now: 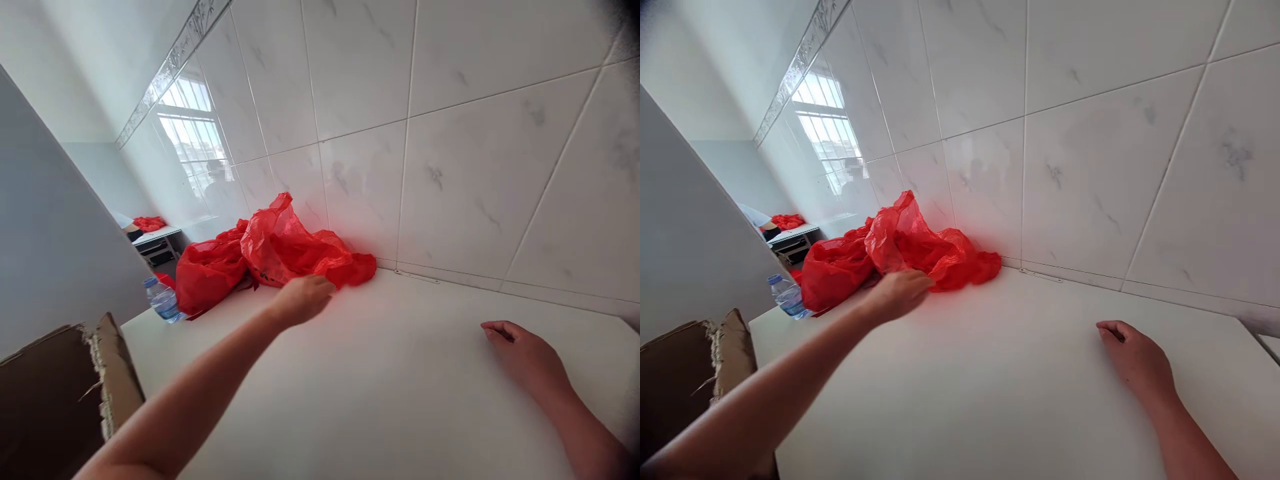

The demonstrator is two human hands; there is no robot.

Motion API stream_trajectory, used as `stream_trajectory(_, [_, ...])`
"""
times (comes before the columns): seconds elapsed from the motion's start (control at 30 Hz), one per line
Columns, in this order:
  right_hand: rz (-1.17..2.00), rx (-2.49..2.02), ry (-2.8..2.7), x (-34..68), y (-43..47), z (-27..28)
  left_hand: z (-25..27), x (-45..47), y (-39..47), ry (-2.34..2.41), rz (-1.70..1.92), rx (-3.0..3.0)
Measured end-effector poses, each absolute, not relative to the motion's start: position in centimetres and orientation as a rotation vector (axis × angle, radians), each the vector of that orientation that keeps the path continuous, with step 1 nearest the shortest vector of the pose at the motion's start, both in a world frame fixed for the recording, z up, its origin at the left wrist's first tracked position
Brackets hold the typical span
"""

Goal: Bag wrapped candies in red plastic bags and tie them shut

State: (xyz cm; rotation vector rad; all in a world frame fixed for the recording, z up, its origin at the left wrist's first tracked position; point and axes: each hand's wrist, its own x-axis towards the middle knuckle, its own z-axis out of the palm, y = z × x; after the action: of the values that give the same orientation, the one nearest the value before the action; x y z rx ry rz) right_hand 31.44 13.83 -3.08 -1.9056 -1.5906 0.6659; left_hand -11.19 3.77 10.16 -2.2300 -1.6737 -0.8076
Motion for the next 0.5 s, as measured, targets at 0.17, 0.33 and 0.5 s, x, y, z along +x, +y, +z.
stream_trajectory(0.17, [0.623, -1.863, -1.628, 31.4, 14.4, -3.7, 5.1, -4.4, 11.4, -1.646, -0.681, -2.611])
stream_trajectory(0.33, [0.64, -1.848, -1.638, 31.4, 14.5, -3.7, 1.9, -1.6, 17.4, -2.004, -0.925, -2.367])
stream_trajectory(0.5, [0.647, -1.748, -1.605, 30.1, 14.1, -3.2, -0.8, 1.4, 17.2, -2.094, -1.135, -2.344])
